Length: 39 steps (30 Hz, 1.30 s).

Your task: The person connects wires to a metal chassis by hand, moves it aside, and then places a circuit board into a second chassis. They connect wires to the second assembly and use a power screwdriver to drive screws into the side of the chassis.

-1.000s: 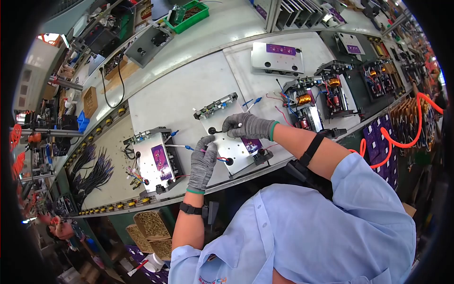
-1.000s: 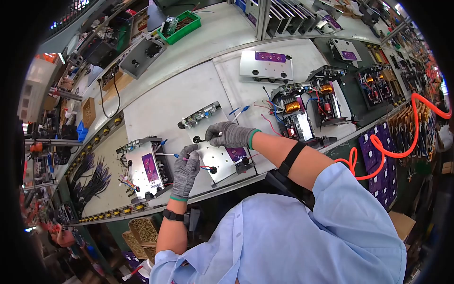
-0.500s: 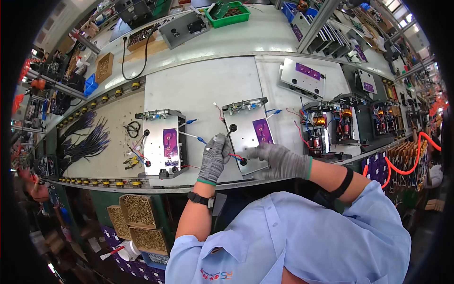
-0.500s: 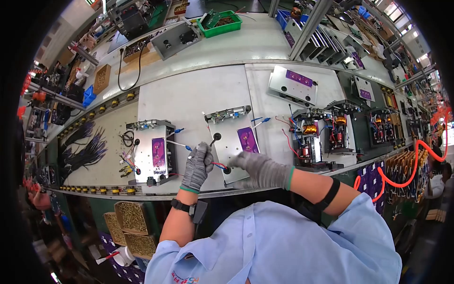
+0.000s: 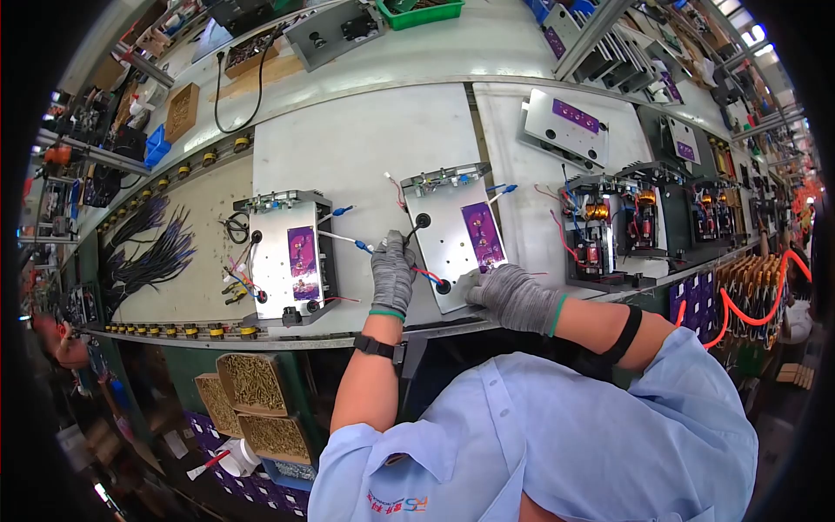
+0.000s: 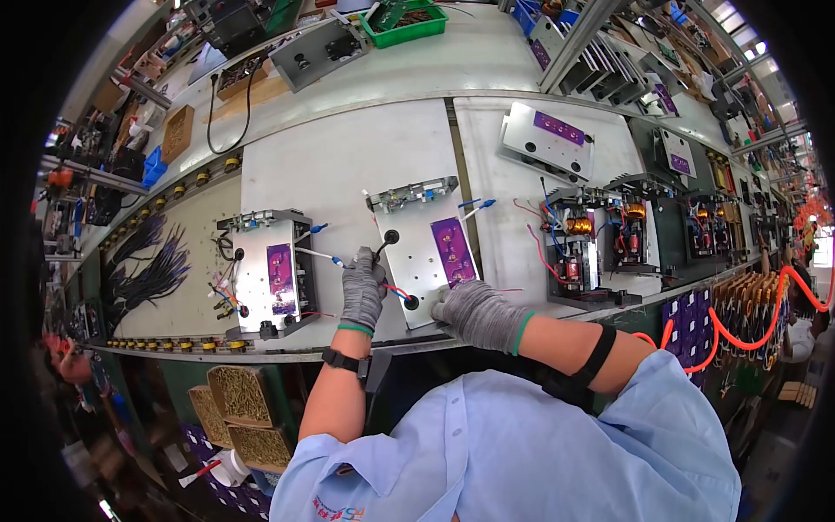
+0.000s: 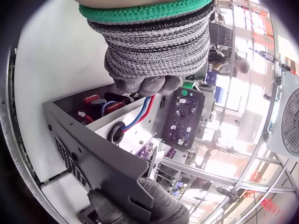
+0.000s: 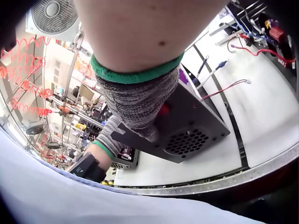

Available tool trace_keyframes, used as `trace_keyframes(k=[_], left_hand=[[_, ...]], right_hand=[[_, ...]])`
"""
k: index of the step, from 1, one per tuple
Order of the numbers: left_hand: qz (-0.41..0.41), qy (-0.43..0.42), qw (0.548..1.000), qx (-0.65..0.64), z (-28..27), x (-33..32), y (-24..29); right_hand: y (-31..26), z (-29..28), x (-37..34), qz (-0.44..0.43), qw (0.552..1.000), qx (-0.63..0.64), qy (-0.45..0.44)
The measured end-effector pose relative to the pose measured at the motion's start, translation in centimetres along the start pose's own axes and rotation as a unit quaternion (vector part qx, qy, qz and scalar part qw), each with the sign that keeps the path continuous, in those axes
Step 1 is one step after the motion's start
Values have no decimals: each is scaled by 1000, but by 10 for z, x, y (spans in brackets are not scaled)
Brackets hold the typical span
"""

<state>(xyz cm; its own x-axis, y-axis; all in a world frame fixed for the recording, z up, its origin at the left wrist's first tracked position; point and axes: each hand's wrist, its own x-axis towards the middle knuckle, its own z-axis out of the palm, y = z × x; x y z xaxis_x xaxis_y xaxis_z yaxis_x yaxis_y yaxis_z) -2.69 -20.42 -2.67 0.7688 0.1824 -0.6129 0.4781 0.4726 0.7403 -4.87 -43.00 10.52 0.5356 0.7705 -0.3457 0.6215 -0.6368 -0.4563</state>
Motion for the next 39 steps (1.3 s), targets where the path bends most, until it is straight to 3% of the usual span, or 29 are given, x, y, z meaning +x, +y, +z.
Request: trace_keyframes(k=[2, 3, 5, 7, 9, 11, 13, 15, 17, 18, 21, 27, 30, 31, 33, 34, 36, 39], left_hand=[[97, 17, 984, 147, -4, 12, -13], [98, 18, 984, 145, 0, 13, -12], [54, 57, 977, 198, 11, 18, -10], [36, 5, 981, 192, -1, 28, -18], [4, 37, 965, 260, -8, 45, -18], [23, 44, 969, 242, -13, 45, -10], [129, 61, 976, 163, -22, 70, -11], [110, 50, 986, 114, -19, 88, -1], [28, 22, 997, 68, 1, 85, 25], [61, -12, 995, 79, -4, 128, -10], [35, -36, 988, 147, 1, 136, -6], [48, -17, 999, 1, 0, 95, 4], [-72, -6, 996, 58, -6, 93, 8], [-74, -10, 996, 57, -7, 94, 11], [-188, 6, 979, 74, -4, 100, 21], [-189, 2, 979, 71, 2, 102, 27], [-1, 32, 970, 239, 17, 109, 38], [-31, -46, 988, 141, 20, 124, 35]], right_hand=[[-6, 0, 3, 1, 1000, 7, 15], [-7, -1, 4, -2, 999, 11, 31], [-6, -4, 2, -7, 999, -3, 35], [-8, -3, 2, -26, 999, -19, 32], [-4, 1, 2, -19, 998, -11, 58], [-3, -1, 2, -14, 999, -25, 24], [-3, -3, 1, -7, 999, -15, 36], [-6, -9, 3, -3, 1000, -18, 23], [-6, -12, 6, 4, 1000, 18, 8], [-7, -13, 7, 22, 1000, 5, -10], [-6, -13, 8, 0, 999, 26, 23], [-11, -18, 13, 54, 998, 25, -29], [-12, -20, 14, 59, 997, 18, -39], [-12, -19, 14, 64, 997, 17, -40], [-13, -19, 13, 56, 998, 17, -34], [-13, -20, 14, 60, 997, 13, -36], [-15, -18, 16, 68, 997, 8, -42], [-16, -15, 14, 78, 997, 22, -17]])
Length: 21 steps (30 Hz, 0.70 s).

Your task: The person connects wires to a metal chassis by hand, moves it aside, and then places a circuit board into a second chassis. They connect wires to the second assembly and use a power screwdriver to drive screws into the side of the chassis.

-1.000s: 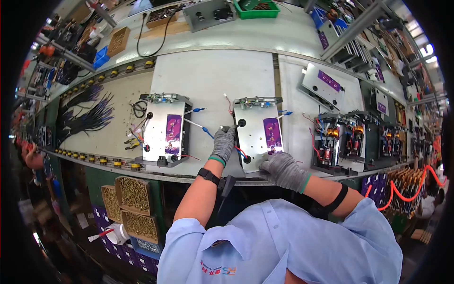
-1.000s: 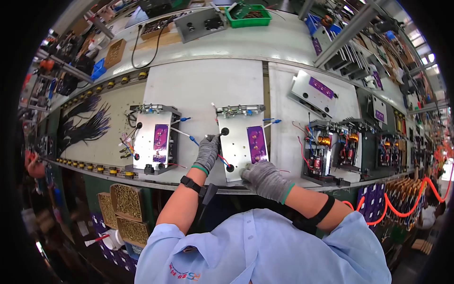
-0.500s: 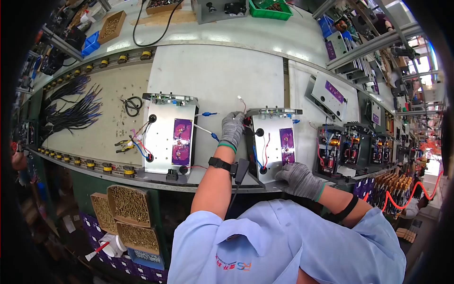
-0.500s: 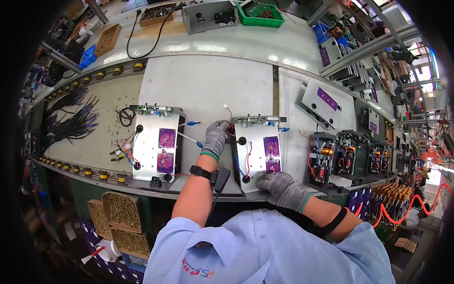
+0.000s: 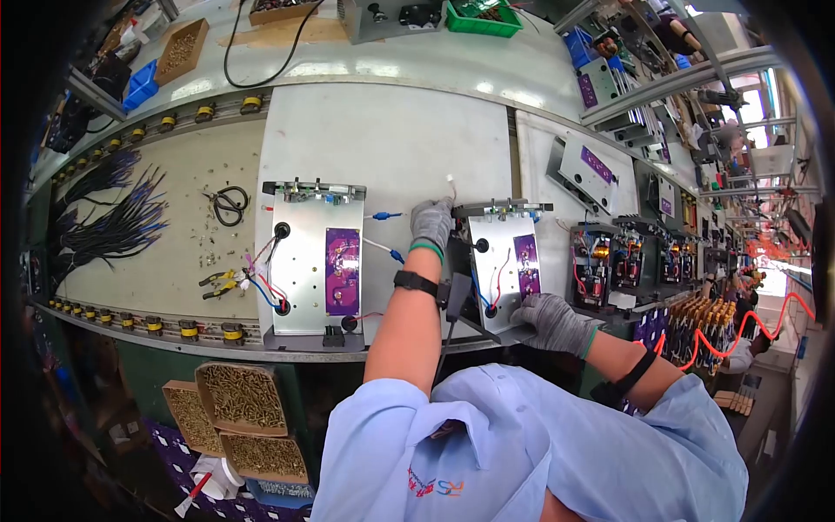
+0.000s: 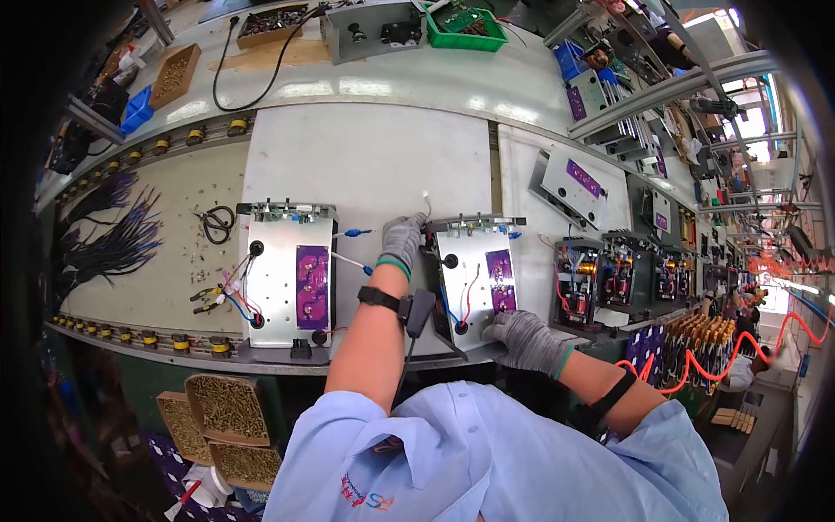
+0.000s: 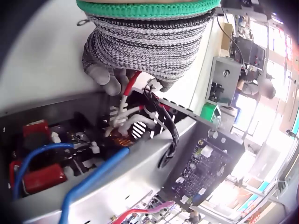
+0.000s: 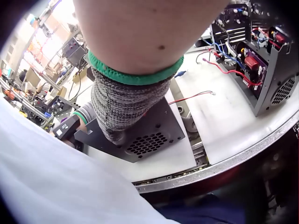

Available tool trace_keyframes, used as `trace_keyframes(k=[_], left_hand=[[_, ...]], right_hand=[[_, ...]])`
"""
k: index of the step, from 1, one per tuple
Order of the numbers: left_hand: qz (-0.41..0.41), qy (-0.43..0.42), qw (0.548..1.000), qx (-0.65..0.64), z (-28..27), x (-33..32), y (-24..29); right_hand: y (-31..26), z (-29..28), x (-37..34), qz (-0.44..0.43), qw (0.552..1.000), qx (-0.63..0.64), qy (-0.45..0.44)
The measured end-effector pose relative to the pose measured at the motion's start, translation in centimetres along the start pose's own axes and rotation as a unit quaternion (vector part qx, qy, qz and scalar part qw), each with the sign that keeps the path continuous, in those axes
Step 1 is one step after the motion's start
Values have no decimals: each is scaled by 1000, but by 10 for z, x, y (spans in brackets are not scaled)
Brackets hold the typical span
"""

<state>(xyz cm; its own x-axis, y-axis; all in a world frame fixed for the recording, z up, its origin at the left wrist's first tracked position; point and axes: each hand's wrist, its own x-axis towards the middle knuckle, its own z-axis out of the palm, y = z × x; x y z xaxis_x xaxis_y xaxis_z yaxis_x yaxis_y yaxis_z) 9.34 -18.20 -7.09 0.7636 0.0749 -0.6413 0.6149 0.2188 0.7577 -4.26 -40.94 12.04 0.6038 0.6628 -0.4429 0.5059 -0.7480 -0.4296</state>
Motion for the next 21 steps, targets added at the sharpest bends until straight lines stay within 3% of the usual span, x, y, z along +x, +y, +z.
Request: trace_keyframes(k=[2, 4, 5, 9, 12, 14, 15, 16, 18, 20, 21], left_hand=[[-19, -8, 1000, -2, -6, 5, 6], [-3, -76, 989, 130, -8, 32, -17], [-75, -65, 989, 111, -5, 42, -23], [-100, -18, 992, 71, -13, 8, 5], [-144, -79, 986, 25, -20, 21, -1], [-106, -95, 989, 28, -25, 6, 14], [-77, -108, 987, -91, -26, -7, 10], [-75, -106, 988, -88, -25, -11, 3], [-77, -41, 961, -261, -25, -20, -11], [-30, 12, 972, -232, -27, -48, -12], [58, 41, 975, -209, -26, -58, -12]], right_hand=[[1, 4, 1, -5, 1000, -1, 4], [4, 4, 0, -17, 1000, 4, 13], [0, 2, -1, -14, 1000, 4, 13], [-7, -4, 2, 6, 1000, -11, -2], [-7, -4, 0, 5, 1000, -10, 2], [-7, -4, -1, -1, 1000, -5, 8], [-6, -2, -1, -7, 1000, -7, 11], [-4, -1, -1, -12, 1000, -8, 16], [-2, 1, -2, -11, 1000, -10, 10], [0, 1, -3, -9, 1000, -13, 2], [1, 1, -3, -8, 1000, -12, 0]])
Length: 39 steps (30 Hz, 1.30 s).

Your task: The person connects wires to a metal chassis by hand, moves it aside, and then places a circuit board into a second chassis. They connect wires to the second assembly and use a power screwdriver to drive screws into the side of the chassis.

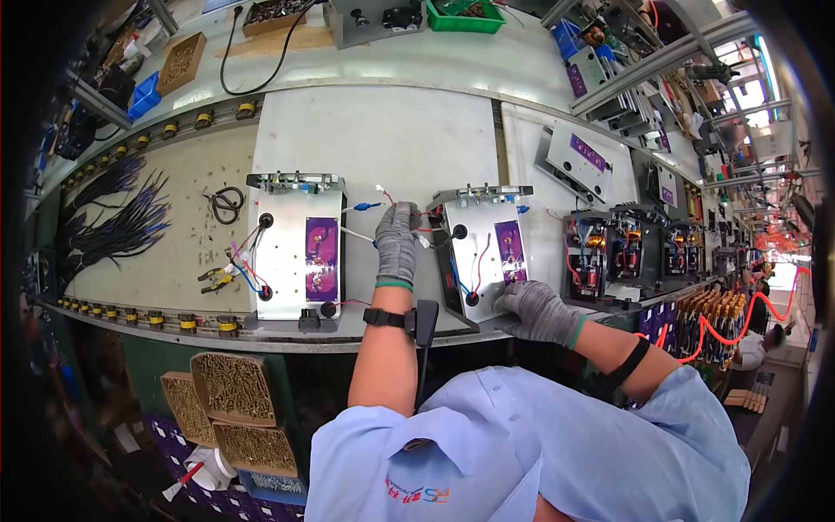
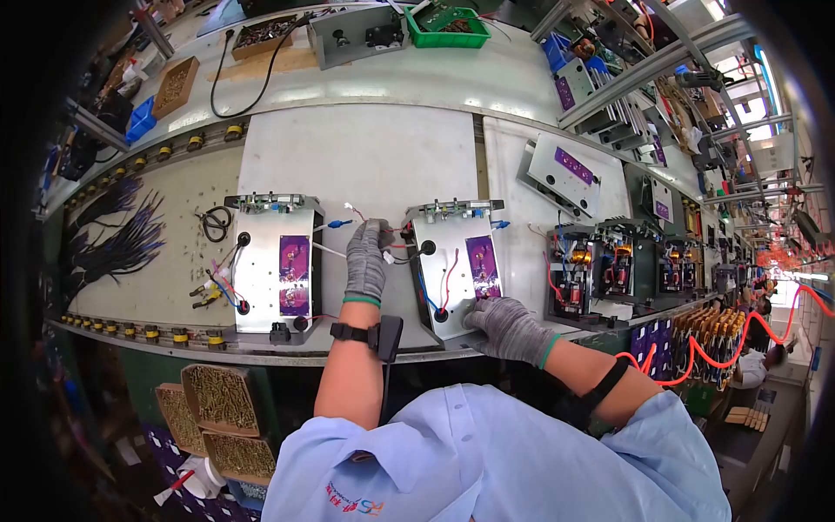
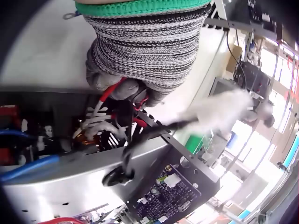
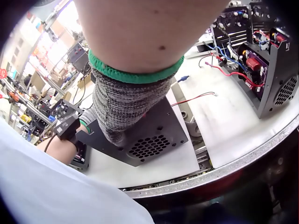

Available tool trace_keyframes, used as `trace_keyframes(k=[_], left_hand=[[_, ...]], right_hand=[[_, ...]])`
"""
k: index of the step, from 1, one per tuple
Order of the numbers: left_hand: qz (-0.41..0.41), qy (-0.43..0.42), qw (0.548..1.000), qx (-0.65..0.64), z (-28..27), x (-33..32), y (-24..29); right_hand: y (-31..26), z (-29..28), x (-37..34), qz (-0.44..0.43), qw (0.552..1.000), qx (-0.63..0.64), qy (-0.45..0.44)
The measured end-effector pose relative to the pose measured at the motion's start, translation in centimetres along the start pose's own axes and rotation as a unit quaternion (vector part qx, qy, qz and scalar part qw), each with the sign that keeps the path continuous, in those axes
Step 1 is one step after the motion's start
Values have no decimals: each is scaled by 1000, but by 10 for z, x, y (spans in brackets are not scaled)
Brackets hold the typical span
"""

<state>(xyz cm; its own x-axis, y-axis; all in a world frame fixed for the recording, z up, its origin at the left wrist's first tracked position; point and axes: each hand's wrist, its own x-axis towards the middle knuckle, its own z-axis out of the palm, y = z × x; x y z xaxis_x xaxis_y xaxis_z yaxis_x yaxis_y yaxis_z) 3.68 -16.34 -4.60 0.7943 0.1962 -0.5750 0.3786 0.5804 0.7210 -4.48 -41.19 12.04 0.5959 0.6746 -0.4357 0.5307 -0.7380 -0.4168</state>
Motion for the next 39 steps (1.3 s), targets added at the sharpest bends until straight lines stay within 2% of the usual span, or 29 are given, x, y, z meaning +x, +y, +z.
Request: trace_keyframes(k=[1, 2, 5, 7, 9, 10, 11, 13, 15, 17, 18, 21, 22, 25, 27, 29, 30, 32, 35, 36, 38, 39], left_hand=[[92, 9, 995, 22, -1, -9, 2], [145, -7, 989, 12, 1, -17, 3], [161, -24, 986, -34, 19, -45, 44], [154, -29, 985, -75, 30, -66, 71], [131, -66, 988, -48, 30, -66, 79], [138, -51, 989, 30, 28, -57, 71], [140, -51, 988, 28, 23, -47, 63], [-32, -134, 982, -131, 7, -28, 49], [-29, -139, 984, -107, 0, -24, 41], [-72, -104, 986, 109, -1, -31, 40], [-86, -136, 965, 207, -10, -7, 12], [-53, -146, 974, 166, -6, -38, -12], [-43, -137, 972, 188, -3, -47, -8], [-73, -107, 980, 148, 0, -45, -7], [-79, -115, 975, 173, 3, -42, 2], [-76, -200, 968, 131, 2, -38, 11], [-77, -201, 968, 130, 0, -35, 11], [-61, -290, 952, 77, -4, -32, 11], [-68, -319, 945, 28, -8, -35, 12], [-71, -320, 944, 28, -8, -39, 17], [-50, -261, 951, 156, -6, -48, 28], [-53, -263, 951, 157, -5, -48, 27]], right_hand=[[0, 1, 0, 0, 1000, 2, -3], [0, 2, -1, -3, 1000, 5, -5], [1, 2, -1, -14, 1000, -3, 10], [2, 2, -1, -14, 1000, -3, 2], [3, 4, -2, -16, 1000, -4, 4], [3, 5, -1, -20, 1000, -3, 8], [3, 5, -1, -20, 1000, -5, 8], [4, 4, -2, -20, 1000, 4, 10], [6, 7, -1, -26, 999, 4, 18], [6, 8, -1, -30, 999, 7, 27], [5, 6, -1, -29, 999, 6, 23], [5, 6, 0, -25, 999, 9, 18], [5, 7, 0, -21, 1000, 12, 15], [6, 7, -2, -31, 999, 12, 23], [5, 4, -1, -23, 1000, 4, 11], [1, 1, 1, -17, 1000, -2, -1], [0, 0, 1, -13, 1000, -3, -3], [1, 2, 1, -5, 1000, -5, -8], [7, 6, 2, -17, 1000, 12, 2], [5, 4, 3, -10, 1000, 17, -10], [5, 1, 2, 2, 999, 23, -21], [5, 2, 1, -6, 1000, 19, -16]])
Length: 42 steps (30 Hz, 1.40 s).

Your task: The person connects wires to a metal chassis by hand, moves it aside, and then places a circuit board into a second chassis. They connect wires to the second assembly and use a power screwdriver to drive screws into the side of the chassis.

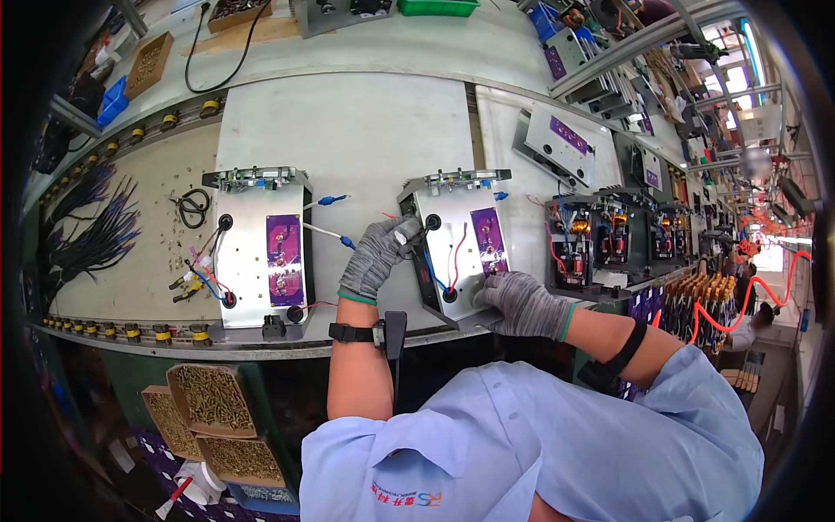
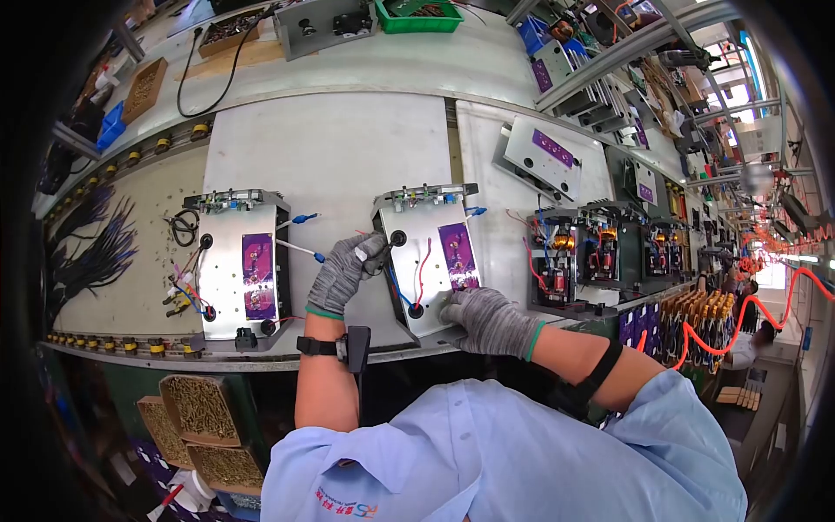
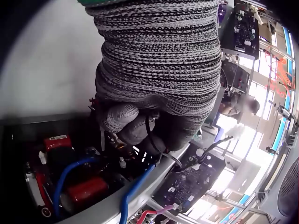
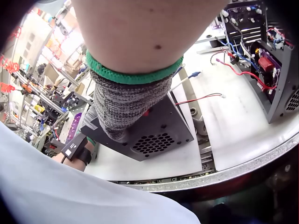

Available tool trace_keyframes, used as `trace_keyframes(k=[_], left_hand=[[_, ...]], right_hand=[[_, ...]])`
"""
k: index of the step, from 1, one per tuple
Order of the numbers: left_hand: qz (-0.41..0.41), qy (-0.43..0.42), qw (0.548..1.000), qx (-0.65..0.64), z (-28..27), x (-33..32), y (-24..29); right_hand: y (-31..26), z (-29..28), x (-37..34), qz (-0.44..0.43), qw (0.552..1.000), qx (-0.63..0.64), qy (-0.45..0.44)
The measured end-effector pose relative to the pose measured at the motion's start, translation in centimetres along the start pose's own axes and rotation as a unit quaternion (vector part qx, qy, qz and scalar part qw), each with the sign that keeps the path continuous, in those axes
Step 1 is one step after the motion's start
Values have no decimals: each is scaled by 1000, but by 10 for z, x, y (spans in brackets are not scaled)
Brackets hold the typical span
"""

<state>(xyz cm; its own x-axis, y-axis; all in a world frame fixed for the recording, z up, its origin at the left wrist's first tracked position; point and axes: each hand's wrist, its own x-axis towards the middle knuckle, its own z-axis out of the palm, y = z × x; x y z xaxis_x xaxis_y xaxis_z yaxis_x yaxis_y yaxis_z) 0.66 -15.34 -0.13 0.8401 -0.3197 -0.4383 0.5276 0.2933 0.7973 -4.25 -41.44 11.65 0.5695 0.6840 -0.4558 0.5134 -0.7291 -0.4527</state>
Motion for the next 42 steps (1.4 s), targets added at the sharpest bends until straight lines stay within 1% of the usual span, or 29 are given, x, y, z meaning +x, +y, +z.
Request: trace_keyframes(k=[2, 5, 7, 8, 9, 10, 12, 14, 16, 17, 18, 20, 23, 25, 26, 27, 28, 29, 30, 31, 32, 34, 35, 36, 38, 39, 40, 42], left_hand=[[33, -1, 999, -3, 3, 4, 0], [32, -1, 999, -30, 16, 14, 5], [30, -5, 999, -35, 18, 15, 10], [28, -4, 999, -43, 19, 16, 12], [33, 2, 997, -68, 17, 22, 4], [34, -1, 998, -61, 15, 25, 0], [10, -21, 996, -91, 11, 32, -7], [2, -23, 997, -79, 9, 36, -11], [-10, -5, 994, -107, 12, 33, -8], [-16, 30, 993, -112, 15, 30, -8], [-20, 26, 994, -104, 16, 25, -2], [-50, 53, 996, -53, 17, 17, 9], [-55, 27, 998, -33, 10, 22, 6], [-56, 15, 998, -31, 10, 26, 5], [-37, 11, 998, -43, 11, 28, 1], [-18, 8, 998, -55, 12, 29, -3], [-23, 3, 998, -52, 13, 31, -7], [-13, 25, 998, -60, 15, 32, -11], [-1, 46, 997, -68, 17, 35, -12], [-11, 61, 997, -55, 17, 36, -14], [-14, 55, 997, -56, 16, 37, -16], [-6, 32, 999, -42, 14, 32, -6], [-39, 24, 999, 3, 10, 27, 5], [-38, 20, 999, 7, 7, 29, 8], [-83, 36, 996, 19, 6, 32, 14], [-101, 9, 995, 4, 5, 33, 20], [-97, 9, 995, 10, 10, 36, 23], [-118, 11, 988, 95, 25, 38, 23]], right_hand=[[1, 0, 1, -9, 1000, -2, 9], [1, 4, 1, 2, 1000, -5, 8], [2, 4, 2, 2, 1000, -8, -10], [3, 4, 1, 4, 1000, -8, -2], [3, 4, 1, 1, 1000, -4, 1], [3, 5, 1, -3, 1000, 1, 3], [4, 6, 1, -3, 1000, 3, 8], [3, 4, 0, 1, 1000, 8, 13], [2, 1, 0, 1, 1000, -5, -4], [2, 0, 0, 6, 1000, 0, 4], [3, 1, 0, 3, 1000, 0, 6], [7, 7, 1, 5, 1000, 6, 14], [7, 12, -1, 12, 999, 8, 31], [2, 5, -1, 20, 999, -22, 12], [2, 4, 0, 25, 999, -19, 14], [2, 3, 0, 35, 999, -16, -6], [1, 3, 1, 45, 999, -14, -27], [10, 15, 3, 42, 999, -10, -22], [9, 14, 3, 50, 999, -8, -19], [8, 13, 3, 39, 999, -14, -14], [7, 12, 2, 28, 999, -21, -10], [5, 7, 4, 37, 999, -12, -20], [4, 5, 4, 40, 999, -6, -28], [5, 8, 5, 42, 999, -6, -24], [11, 19, 6, 41, 999, -2, 1], [12, 20, 6, 41, 999, -3, 8], [14, 20, 7, 35, 999, -7, 0], [11, 19, 5, 24, 1000, -11, -2]])
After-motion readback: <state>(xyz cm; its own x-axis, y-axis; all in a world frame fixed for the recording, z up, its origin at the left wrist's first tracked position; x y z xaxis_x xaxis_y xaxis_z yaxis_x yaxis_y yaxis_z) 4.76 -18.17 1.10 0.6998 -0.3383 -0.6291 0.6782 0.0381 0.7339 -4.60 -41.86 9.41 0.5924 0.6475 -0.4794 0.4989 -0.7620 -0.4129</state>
